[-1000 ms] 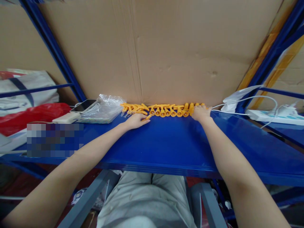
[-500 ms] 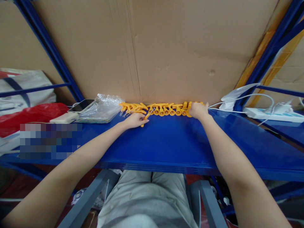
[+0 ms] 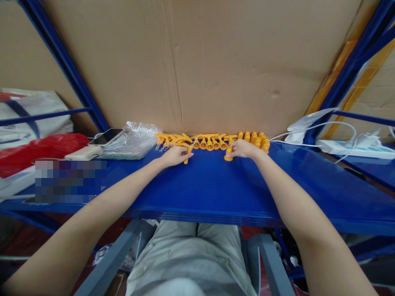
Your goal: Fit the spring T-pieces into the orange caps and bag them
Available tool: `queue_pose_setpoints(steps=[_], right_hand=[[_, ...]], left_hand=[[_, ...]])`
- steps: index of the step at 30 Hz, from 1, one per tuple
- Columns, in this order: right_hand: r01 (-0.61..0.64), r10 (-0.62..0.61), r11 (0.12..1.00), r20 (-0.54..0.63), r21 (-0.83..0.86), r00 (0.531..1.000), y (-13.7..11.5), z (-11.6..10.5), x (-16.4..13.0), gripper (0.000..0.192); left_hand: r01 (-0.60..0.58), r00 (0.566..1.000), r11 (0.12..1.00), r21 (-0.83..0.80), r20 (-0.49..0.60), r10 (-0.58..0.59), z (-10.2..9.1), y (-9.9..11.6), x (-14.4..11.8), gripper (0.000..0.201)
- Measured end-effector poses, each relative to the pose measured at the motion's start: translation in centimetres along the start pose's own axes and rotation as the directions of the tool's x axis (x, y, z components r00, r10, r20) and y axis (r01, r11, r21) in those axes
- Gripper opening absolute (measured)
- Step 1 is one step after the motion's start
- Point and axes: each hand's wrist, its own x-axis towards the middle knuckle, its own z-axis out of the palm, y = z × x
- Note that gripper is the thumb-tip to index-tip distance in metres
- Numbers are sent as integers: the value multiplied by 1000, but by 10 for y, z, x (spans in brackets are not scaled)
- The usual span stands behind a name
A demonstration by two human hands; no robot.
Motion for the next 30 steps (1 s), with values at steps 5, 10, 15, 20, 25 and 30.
queue_pose_setpoints(steps=[5,10,15,20,25,30], right_hand=[[26,-38,992,103,123,994,-19,15,0,31],[28,-24,959,16,-281,1000,-50,14,-8,20],[80,-102,876,-21,-476,995,-76,7,-18,27],[108,-132,868,-15,-485,991,-89,-1,-24,29],[83,-112,860,-28,-504,993,-87,-2,-26,28],[103,-158,847,-61,-522,986,-81,1,-25,29]], left_hand=[[-2,997,998,60,-81,7,0,1,0,37],[-6,990,990,142,-137,26,-1,5,-2,25],[21,992,985,174,-129,2,-1,8,-3,23],[53,993,982,183,-117,-32,-1,10,-4,24],[77,990,979,189,-134,-52,-1,11,-5,23],[90,985,981,170,-159,-63,0,11,-4,25]])
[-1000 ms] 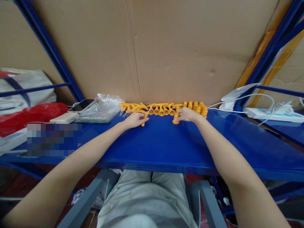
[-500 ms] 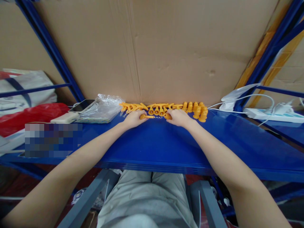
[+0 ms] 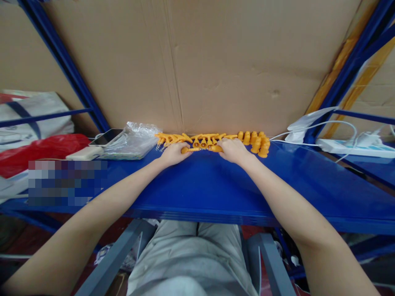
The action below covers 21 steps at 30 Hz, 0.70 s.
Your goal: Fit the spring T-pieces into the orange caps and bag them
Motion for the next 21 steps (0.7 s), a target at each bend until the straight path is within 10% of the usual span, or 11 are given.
queue_pose_setpoints(steps=[21], right_hand=[[20,-5,982,-81,187,997,6,16,6,48]], left_hand=[[73,997,995,63,-27,-72,-4,-1,0,28]])
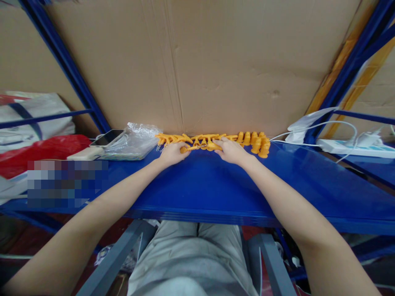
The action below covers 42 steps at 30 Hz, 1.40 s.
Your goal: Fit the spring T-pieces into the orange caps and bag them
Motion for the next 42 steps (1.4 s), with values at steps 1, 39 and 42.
queue_pose_setpoints(steps=[1,39,42], right_hand=[[3,-3,1000,-4,6,1000,0,1,0,49],[27,58,442,-59,897,997,26,35,17,51],[-73,118,353,34,933,992,24,32,17,39]], left_hand=[[0,1000,1000,5,-1,0,-1,0,0,28],[-140,963,978,-153,-250,99,10,0,2,22],[-148,963,978,-146,-247,109,10,0,2,23]])
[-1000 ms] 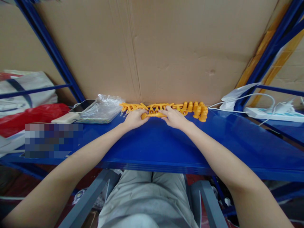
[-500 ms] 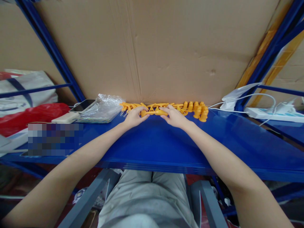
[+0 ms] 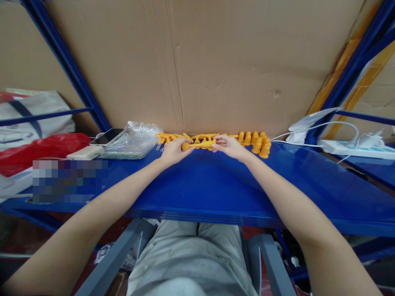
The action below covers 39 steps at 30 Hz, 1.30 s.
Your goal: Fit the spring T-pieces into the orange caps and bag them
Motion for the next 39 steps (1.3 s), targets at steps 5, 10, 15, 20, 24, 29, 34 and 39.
queue_pose_setpoints(steps=[5,10,15,20,24,29,34,39], right_hand=[[-130,131,991,-16,14,991,-12,10,-6,24],[-184,184,983,-29,1,983,-17,14,-9,31],[-194,193,981,56,27,980,-13,9,-10,49],[-198,194,979,68,52,979,-13,11,-11,35],[-238,233,968,63,80,970,-20,15,-13,26],[-289,288,948,27,131,957,-30,21,-15,39],[-387,389,917,-5,97,921,-35,26,-14,54],[-410,408,908,50,84,912,-29,22,-13,52]], left_hand=[[-2,1000,1000,2,-1,2,0,-1,0,23],[-9,1000,1000,27,-3,9,0,-2,-1,23],[-15,1000,999,49,23,14,-1,-1,0,21],[-2,1000,999,52,26,1,-3,1,0,20],[-17,1000,998,57,26,16,-4,1,-1,21],[-24,1000,998,62,20,22,-4,2,-2,21],[-48,999,997,66,12,47,-4,2,-2,21],[-56,998,996,71,1,56,-2,-1,-1,20]])
